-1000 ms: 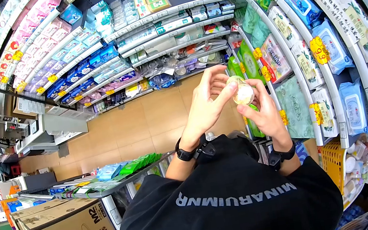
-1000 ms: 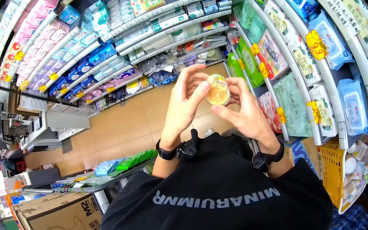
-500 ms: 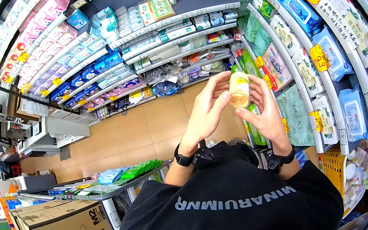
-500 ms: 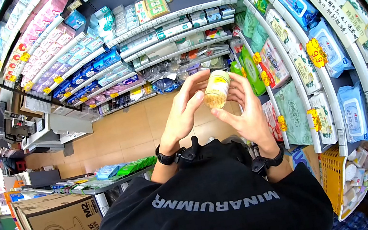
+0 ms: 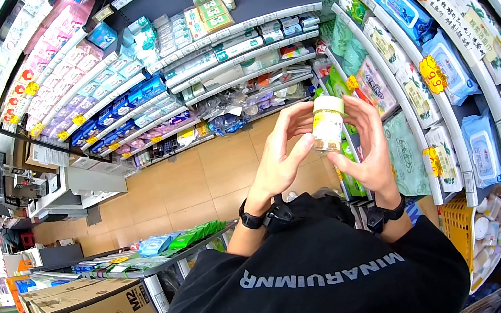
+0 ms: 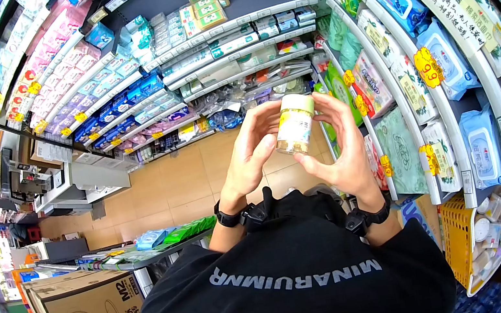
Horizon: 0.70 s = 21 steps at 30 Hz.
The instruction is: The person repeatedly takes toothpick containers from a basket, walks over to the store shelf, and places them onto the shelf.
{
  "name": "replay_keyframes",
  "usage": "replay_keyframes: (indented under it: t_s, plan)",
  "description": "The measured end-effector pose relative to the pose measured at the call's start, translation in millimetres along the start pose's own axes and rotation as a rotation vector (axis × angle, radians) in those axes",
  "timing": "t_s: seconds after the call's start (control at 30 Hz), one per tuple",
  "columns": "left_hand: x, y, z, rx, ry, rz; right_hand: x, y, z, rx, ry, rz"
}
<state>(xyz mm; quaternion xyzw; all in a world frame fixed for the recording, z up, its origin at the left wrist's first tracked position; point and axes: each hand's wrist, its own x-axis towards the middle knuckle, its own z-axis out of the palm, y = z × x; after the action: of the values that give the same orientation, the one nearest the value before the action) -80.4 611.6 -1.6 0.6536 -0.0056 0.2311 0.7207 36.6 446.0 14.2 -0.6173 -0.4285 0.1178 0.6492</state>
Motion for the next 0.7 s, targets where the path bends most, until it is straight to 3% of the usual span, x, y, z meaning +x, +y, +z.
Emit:
replay_keyframes:
  t_s: [0.53, 0.7]
  plan:
    - [-4, 10, 3, -0.200, -0.051, -0.197, 2, -5, -3, -0.235, -0.121, -0.252]
    - [-6, -1, 4, -0.121, 0.005, -0.088, 2, 0, -3, -0.206, -0.160, -0.307]
